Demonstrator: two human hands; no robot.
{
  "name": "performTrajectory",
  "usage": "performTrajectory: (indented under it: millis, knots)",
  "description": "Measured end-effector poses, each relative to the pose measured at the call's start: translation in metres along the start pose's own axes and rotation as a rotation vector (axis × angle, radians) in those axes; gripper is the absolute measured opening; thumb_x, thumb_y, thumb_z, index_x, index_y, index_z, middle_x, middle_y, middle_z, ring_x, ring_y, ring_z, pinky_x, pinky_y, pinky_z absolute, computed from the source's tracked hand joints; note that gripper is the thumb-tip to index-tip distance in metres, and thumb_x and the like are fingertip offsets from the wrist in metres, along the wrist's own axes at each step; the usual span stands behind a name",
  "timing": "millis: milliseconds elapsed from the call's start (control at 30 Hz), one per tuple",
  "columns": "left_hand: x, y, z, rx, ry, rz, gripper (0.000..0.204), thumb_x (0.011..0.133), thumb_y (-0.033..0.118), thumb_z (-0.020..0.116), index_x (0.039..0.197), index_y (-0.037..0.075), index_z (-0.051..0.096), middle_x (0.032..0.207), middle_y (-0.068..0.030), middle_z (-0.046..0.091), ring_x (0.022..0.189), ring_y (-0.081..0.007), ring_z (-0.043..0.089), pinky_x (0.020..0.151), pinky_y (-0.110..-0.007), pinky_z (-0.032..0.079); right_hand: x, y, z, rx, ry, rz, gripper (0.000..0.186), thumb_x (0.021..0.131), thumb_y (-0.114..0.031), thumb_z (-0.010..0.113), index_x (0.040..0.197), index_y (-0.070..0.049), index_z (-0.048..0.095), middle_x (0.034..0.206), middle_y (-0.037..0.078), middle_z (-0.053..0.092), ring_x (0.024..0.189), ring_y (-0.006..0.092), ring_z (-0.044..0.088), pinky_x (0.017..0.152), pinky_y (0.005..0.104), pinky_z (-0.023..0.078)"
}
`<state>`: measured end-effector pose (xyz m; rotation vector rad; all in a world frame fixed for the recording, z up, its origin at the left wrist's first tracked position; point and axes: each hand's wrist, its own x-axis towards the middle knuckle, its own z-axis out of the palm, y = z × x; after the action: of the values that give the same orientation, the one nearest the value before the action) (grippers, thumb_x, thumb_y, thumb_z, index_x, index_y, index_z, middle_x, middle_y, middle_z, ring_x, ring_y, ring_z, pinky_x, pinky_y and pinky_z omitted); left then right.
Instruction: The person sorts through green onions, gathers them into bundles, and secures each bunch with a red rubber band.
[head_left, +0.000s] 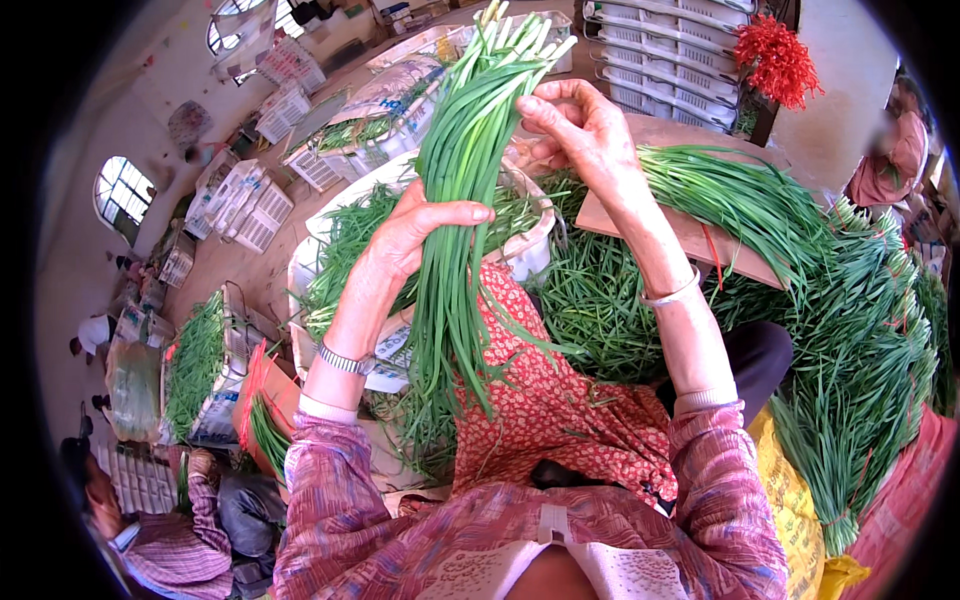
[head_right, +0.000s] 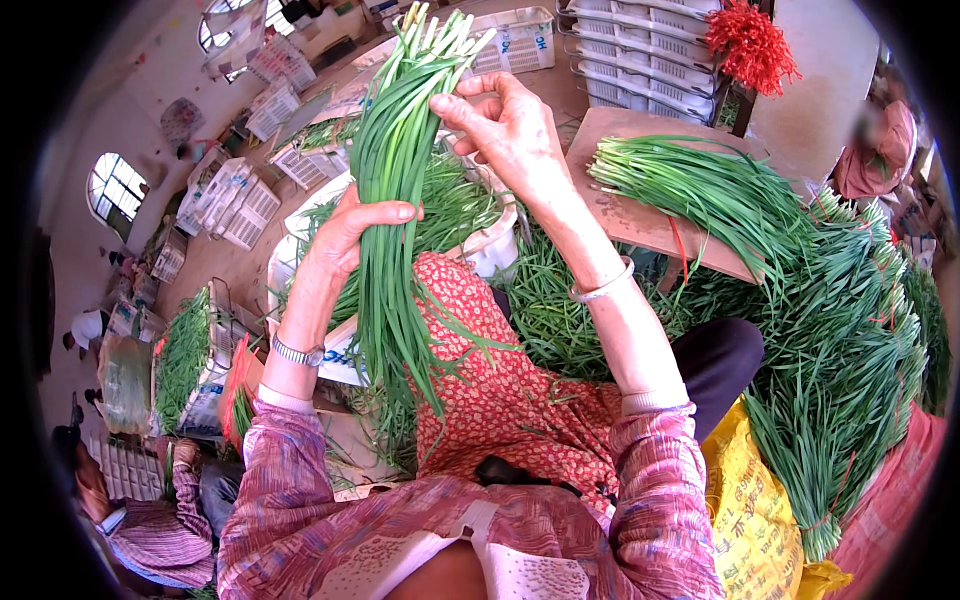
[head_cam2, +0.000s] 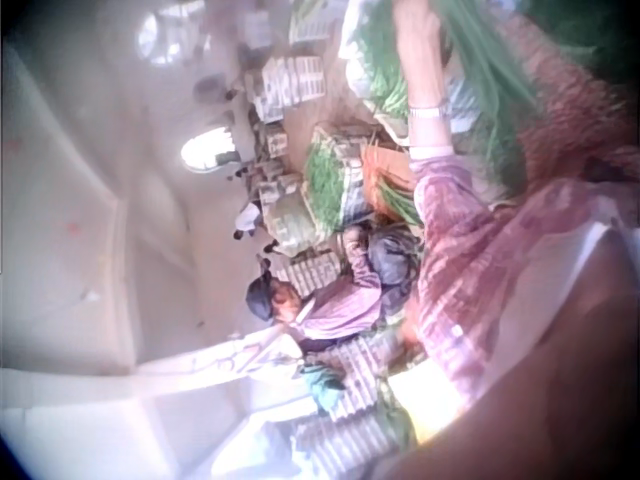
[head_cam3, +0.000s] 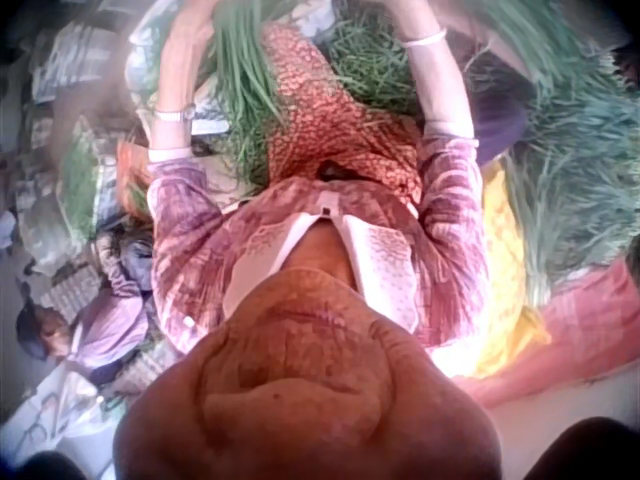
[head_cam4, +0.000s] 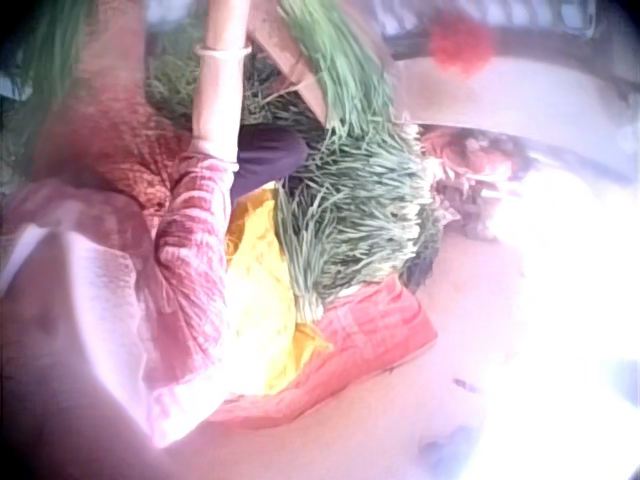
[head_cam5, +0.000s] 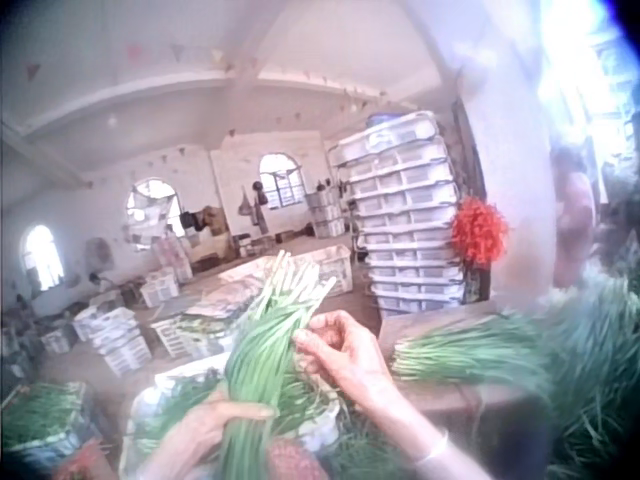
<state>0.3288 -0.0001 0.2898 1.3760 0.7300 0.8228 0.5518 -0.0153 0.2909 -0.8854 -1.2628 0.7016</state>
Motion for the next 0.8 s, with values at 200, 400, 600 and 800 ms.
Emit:
performTrajectory:
  millis: [200,400,600,800]
  knots:
    - [-0.005,0.013,-0.011,0.065,-0.070,-0.080,0.064,0.072,0.004,0.080,0.127,0.000,0.048,0.103,-0.0115,0.066,0.088,-0.0201,0.068,0.074,-0.032,0.057,0.003,0.011,0.006,-0.044,0.047,-0.035,0.031,0.085,-0.021,0.073,0.103,0.004,0.066,0.074,0.008,0.070,0.064,0.0121,0.068,0.060,0.0268,0.054]
    - [-0.014,0.023,-0.031,0.381,0.009,-0.013,0.074,0.069,0.006,0.084,0.133,-0.001,0.046,0.111,-0.0120,0.064,0.096,-0.0193,0.065,0.084,-0.032,0.053,0.010,0.029,-0.025,-0.603,0.206,-0.439,0.013,0.081,-0.013,0.067,0.087,-0.002,0.069,0.072,0.011,0.068,0.065,0.0237,0.068,0.062,0.0340,0.054]
    - [-0.024,0.013,-0.056,0.642,0.058,-0.029,0.065,0.069,0.004,0.080,0.128,-0.002,0.054,0.109,-0.0083,0.066,0.098,-0.0146,0.061,0.090,-0.030,0.047,0.002,0.077,-0.111,-0.965,0.359,-0.312,0.010,0.087,-0.016,0.066,0.087,-0.006,0.068,0.074,0.009,0.068,0.065,0.0269,0.066,0.062,0.0354,0.054]
    - [-0.014,-0.023,-0.086,0.677,0.011,0.070,0.068,0.071,0.000,0.075,0.135,0.003,0.054,0.115,-0.0020,0.065,0.104,-0.0107,0.057,0.098,-0.028,0.043,-0.029,0.065,-0.090,-1.127,0.082,-0.287,0.047,0.082,-0.047,0.072,0.112,-0.012,0.066,0.097,0.008,0.065,0.092,0.0275,0.066,0.077,0.0411,0.054]
